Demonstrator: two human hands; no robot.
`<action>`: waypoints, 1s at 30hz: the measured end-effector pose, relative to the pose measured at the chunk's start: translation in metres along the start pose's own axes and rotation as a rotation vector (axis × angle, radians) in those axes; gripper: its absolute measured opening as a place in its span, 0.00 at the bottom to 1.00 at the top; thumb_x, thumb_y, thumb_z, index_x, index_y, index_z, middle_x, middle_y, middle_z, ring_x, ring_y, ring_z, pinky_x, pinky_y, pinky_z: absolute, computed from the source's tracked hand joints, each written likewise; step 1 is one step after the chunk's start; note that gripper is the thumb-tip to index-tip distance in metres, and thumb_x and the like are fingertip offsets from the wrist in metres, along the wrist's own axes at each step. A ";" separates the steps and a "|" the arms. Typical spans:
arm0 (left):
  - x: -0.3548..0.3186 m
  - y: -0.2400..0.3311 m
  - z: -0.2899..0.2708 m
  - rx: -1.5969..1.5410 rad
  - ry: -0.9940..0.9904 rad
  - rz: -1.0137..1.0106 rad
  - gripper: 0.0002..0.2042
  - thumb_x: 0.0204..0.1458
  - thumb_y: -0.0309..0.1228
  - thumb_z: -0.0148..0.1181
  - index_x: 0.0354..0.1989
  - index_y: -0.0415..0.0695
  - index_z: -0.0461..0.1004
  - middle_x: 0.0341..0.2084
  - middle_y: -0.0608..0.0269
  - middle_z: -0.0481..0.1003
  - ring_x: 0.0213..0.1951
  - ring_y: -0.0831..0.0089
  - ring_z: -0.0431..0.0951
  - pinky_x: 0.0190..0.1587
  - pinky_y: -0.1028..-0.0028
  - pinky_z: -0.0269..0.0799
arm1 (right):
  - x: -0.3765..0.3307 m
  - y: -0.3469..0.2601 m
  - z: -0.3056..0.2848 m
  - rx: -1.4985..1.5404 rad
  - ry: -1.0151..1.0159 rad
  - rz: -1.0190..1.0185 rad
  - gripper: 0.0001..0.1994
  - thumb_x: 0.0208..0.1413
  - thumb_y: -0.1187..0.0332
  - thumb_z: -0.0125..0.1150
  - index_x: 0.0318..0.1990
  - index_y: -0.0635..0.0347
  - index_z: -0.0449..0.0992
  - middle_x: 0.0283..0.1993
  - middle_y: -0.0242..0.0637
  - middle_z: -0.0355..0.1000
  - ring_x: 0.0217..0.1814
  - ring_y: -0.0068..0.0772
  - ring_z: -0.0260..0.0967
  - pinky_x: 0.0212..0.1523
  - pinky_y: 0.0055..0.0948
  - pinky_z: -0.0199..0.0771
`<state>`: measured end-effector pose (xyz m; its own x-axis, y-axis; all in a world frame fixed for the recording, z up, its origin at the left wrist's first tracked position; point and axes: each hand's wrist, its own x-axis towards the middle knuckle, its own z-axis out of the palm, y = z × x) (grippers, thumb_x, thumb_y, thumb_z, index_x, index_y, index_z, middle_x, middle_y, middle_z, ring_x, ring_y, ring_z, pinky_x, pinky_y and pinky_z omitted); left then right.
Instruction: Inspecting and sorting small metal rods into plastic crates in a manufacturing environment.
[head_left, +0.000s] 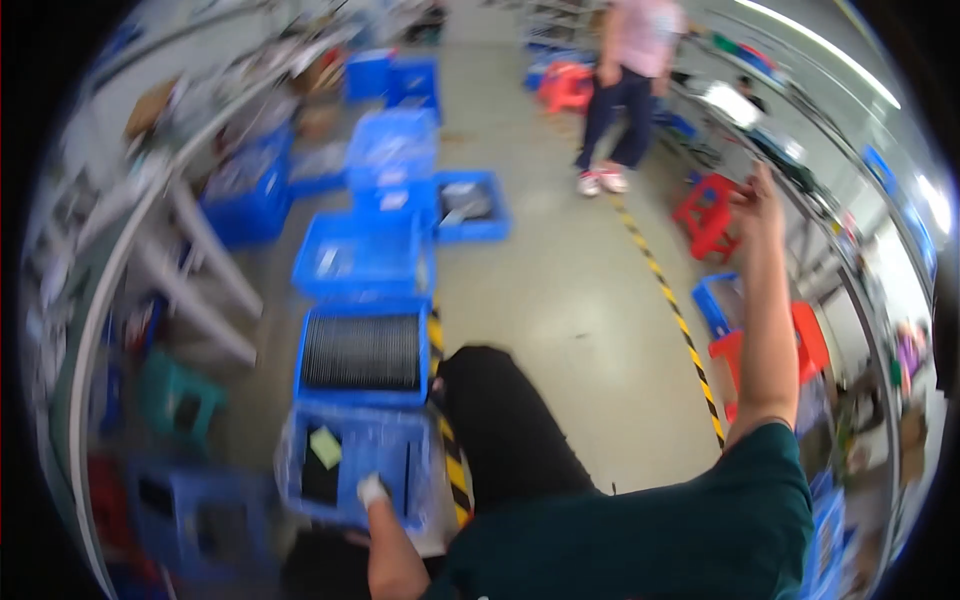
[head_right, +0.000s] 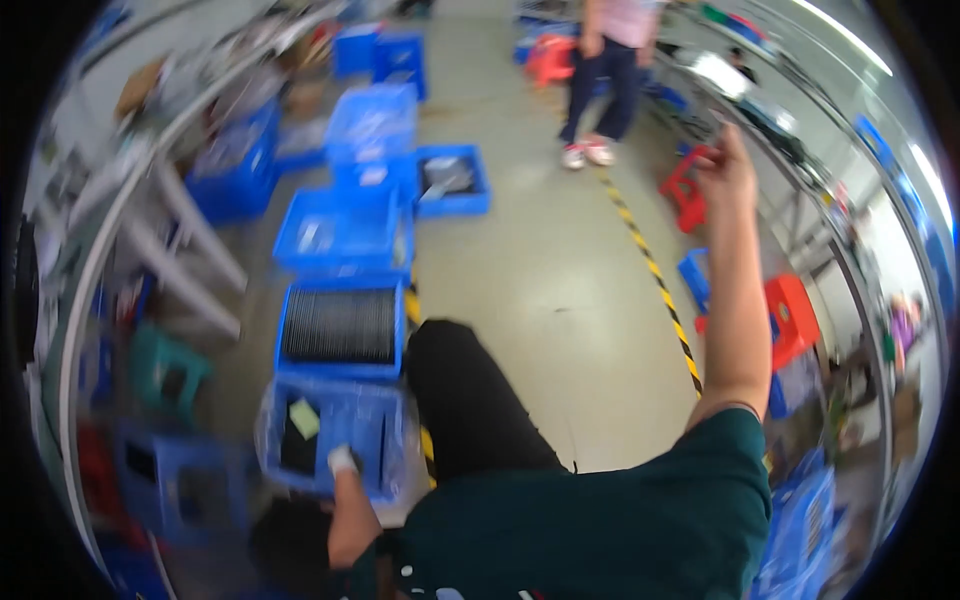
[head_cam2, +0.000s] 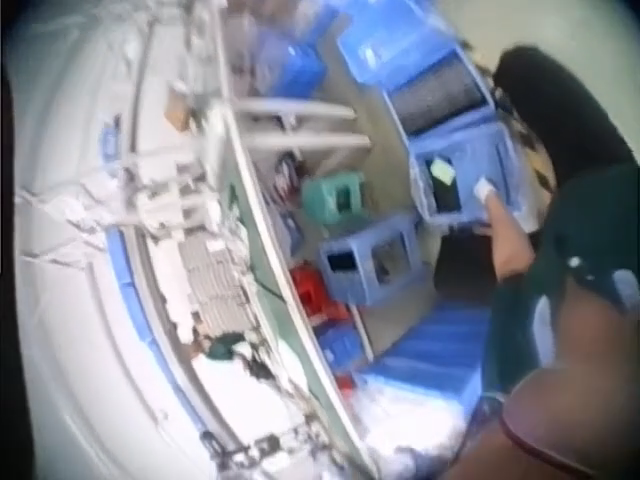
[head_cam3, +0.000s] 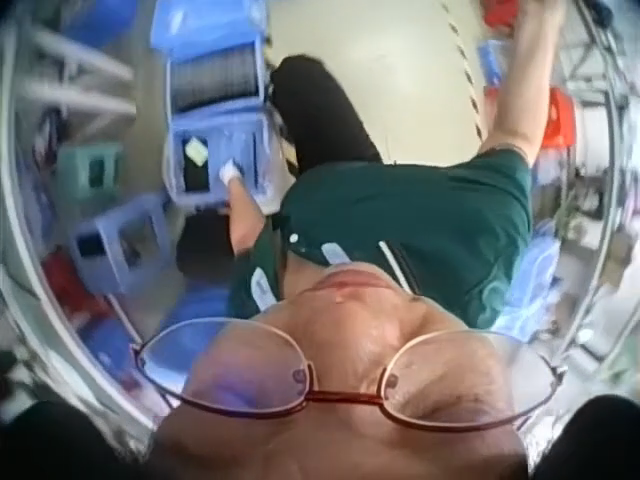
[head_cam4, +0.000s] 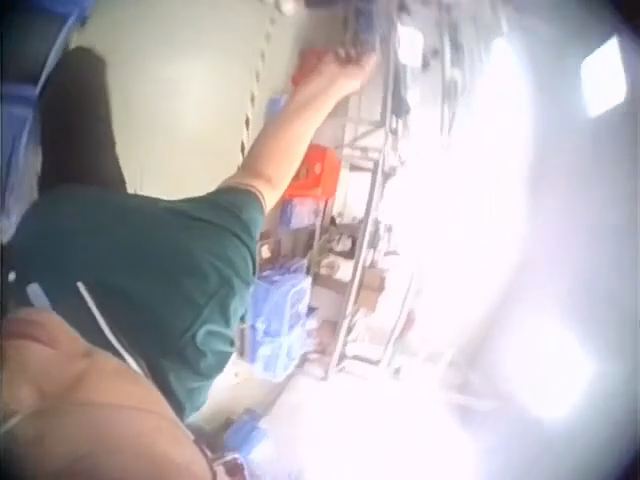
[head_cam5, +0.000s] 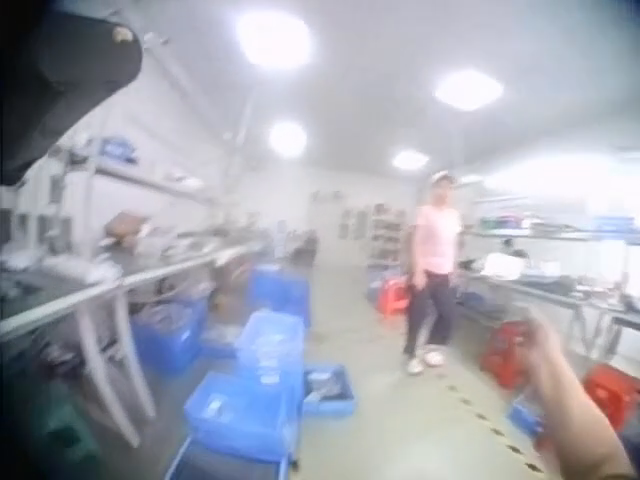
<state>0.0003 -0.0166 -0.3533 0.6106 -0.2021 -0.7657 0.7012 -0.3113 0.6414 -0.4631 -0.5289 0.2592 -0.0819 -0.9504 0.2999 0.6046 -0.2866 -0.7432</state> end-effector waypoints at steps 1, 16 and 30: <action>-0.003 -0.003 0.001 0.598 0.071 0.349 0.09 0.48 0.34 0.53 0.30 0.43 0.77 0.31 0.47 0.76 0.33 0.56 0.77 0.36 0.60 0.71 | -0.002 0.007 -0.007 -0.143 0.048 0.151 0.10 0.51 0.63 0.67 0.28 0.51 0.70 0.23 0.27 0.65 0.23 0.22 0.62 0.20 0.22 0.59; -0.051 0.064 -0.020 0.625 0.488 -0.030 0.25 0.45 0.37 0.55 0.56 0.52 0.69 0.47 0.48 0.74 0.49 0.54 0.75 0.51 0.62 0.70 | -0.144 0.209 0.082 0.258 -0.619 0.764 0.11 0.64 0.67 0.47 0.45 0.64 0.71 0.18 0.24 0.46 0.21 0.16 0.42 0.20 0.18 0.43; 0.039 0.043 -0.043 1.286 0.048 0.103 0.19 0.48 0.39 0.49 0.48 0.52 0.74 0.47 0.55 0.74 0.50 0.58 0.74 0.53 0.62 0.69 | -0.268 0.369 0.166 0.380 -0.561 1.300 0.08 0.59 0.67 0.55 0.38 0.63 0.75 0.18 0.24 0.49 0.21 0.19 0.44 0.23 0.21 0.46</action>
<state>0.0702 0.0021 -0.3530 0.6719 -0.2529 -0.6961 -0.1889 -0.9673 0.1692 -0.0868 -0.3602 0.0040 0.9307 -0.3129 -0.1896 0.1851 0.8496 -0.4939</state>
